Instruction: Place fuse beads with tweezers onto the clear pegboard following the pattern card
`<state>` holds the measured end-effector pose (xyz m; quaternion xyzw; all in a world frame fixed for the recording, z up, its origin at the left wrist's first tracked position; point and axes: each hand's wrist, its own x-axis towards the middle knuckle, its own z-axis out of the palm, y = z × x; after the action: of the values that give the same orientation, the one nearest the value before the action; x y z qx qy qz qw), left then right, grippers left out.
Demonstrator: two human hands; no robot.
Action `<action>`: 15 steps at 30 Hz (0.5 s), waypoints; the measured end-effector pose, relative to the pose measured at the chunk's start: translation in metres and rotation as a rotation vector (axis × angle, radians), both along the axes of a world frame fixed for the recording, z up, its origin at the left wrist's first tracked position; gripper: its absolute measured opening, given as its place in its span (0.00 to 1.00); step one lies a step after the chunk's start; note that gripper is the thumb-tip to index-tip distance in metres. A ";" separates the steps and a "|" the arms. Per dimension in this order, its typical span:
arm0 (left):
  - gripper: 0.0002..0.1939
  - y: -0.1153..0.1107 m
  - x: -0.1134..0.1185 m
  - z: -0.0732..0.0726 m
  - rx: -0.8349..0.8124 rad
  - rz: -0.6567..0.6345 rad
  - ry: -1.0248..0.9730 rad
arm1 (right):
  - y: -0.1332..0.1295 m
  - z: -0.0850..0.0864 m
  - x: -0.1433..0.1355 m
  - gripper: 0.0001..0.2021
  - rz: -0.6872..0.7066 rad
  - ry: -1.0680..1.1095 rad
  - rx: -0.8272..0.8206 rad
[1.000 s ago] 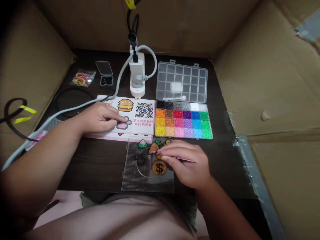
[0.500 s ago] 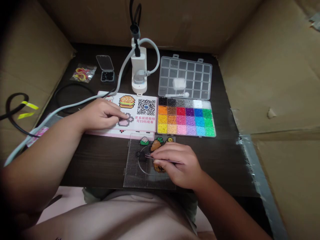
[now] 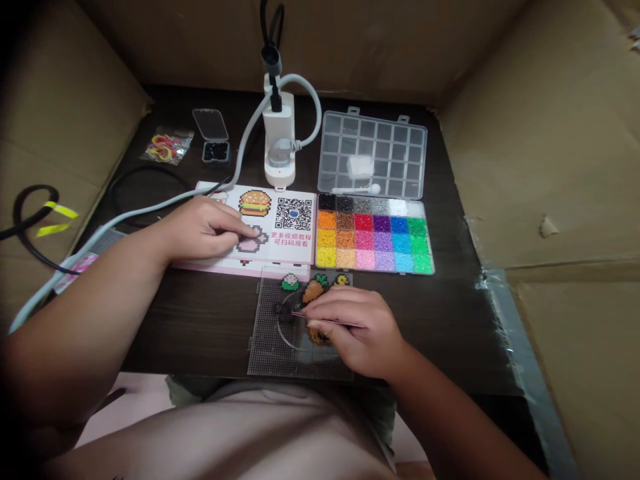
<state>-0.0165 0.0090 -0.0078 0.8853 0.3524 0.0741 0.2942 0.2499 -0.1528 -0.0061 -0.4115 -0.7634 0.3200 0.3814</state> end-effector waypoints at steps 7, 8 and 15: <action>0.18 0.001 0.000 -0.002 -0.012 0.004 -0.020 | 0.000 -0.001 0.000 0.11 -0.002 0.016 -0.002; 0.18 0.001 0.000 -0.002 -0.020 0.003 -0.024 | 0.000 -0.001 0.000 0.11 -0.006 0.021 -0.007; 0.18 0.001 0.000 -0.002 -0.012 -0.011 -0.021 | -0.001 0.000 0.003 0.11 -0.048 0.063 -0.023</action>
<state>-0.0168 0.0102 -0.0094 0.8847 0.3450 0.0797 0.3033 0.2527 -0.1535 -0.0062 -0.4237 -0.7373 0.3324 0.4078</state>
